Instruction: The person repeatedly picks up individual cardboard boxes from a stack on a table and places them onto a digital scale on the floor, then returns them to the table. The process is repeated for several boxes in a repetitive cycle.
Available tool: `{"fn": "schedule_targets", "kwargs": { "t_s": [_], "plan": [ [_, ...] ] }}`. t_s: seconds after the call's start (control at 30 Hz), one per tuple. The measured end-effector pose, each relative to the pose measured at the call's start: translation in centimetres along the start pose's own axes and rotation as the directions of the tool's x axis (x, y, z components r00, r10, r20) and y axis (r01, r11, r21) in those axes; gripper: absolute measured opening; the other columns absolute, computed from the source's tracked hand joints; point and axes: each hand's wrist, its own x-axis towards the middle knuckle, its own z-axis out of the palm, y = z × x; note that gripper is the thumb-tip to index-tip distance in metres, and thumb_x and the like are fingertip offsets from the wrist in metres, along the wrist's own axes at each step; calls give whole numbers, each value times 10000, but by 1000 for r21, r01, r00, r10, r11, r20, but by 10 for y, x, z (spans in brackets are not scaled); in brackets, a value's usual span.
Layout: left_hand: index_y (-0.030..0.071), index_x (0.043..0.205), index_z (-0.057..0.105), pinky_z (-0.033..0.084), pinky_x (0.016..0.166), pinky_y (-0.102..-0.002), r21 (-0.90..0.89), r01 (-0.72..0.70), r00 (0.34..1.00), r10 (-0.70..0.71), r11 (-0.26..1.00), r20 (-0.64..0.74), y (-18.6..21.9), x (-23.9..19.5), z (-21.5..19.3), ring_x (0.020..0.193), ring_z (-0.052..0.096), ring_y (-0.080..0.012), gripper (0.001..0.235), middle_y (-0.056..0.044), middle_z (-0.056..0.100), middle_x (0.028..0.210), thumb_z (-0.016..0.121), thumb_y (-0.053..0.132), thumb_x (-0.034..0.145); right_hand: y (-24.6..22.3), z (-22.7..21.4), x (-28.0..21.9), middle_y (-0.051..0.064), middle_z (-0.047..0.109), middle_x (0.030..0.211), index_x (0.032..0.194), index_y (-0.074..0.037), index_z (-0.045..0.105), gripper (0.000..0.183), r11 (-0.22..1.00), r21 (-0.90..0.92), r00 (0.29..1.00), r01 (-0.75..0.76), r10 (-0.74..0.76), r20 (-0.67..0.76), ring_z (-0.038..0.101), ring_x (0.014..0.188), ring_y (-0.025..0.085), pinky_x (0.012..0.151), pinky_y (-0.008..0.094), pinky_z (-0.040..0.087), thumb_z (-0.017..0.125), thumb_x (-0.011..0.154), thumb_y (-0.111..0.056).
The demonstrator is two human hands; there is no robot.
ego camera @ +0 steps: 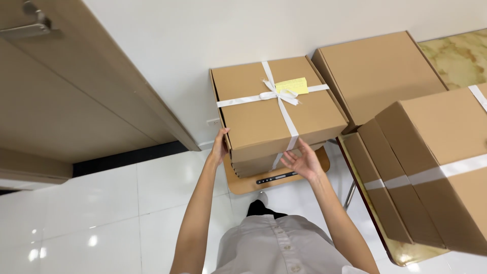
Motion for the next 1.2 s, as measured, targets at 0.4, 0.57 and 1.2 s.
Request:
{"fn": "schedule_targets", "kwargs": {
  "t_s": [0.4, 0.57, 1.2],
  "plan": [
    [74, 1617, 245, 351, 1162, -459, -63, 63, 994, -69, 996, -90, -25, 13, -2, 1468, 351, -391, 1143, -203, 349, 1593, 685, 701, 769, 17, -46, 55, 206, 175, 1547, 1330, -238, 418, 457, 999, -1, 995, -52, 52, -86, 344, 1465, 253, 1164, 529, 321, 671, 961, -329],
    [139, 1621, 272, 365, 1167, -431, -86, 19, 980, -35, 996, -194, 23, -39, 37, 1473, 354, -365, 1042, -195, 368, 1589, 604, 729, 829, 25, -62, 53, 150, 326, 1525, 1292, -193, 469, 408, 996, -67, 995, -58, 52, -87, 426, 1436, 239, 1129, 505, 376, 680, 960, -302],
    [148, 1579, 324, 291, 1207, -546, -24, -83, 927, 69, 996, -368, -36, -110, 44, 1524, 235, -349, 652, -112, 279, 1642, 549, 425, 1034, 42, -96, 65, 40, 400, 1582, 1501, -226, 374, 526, 960, -281, 999, 6, -17, -37, 448, 1422, 199, 1053, 385, 484, 572, 1024, -323]
  ]
}}
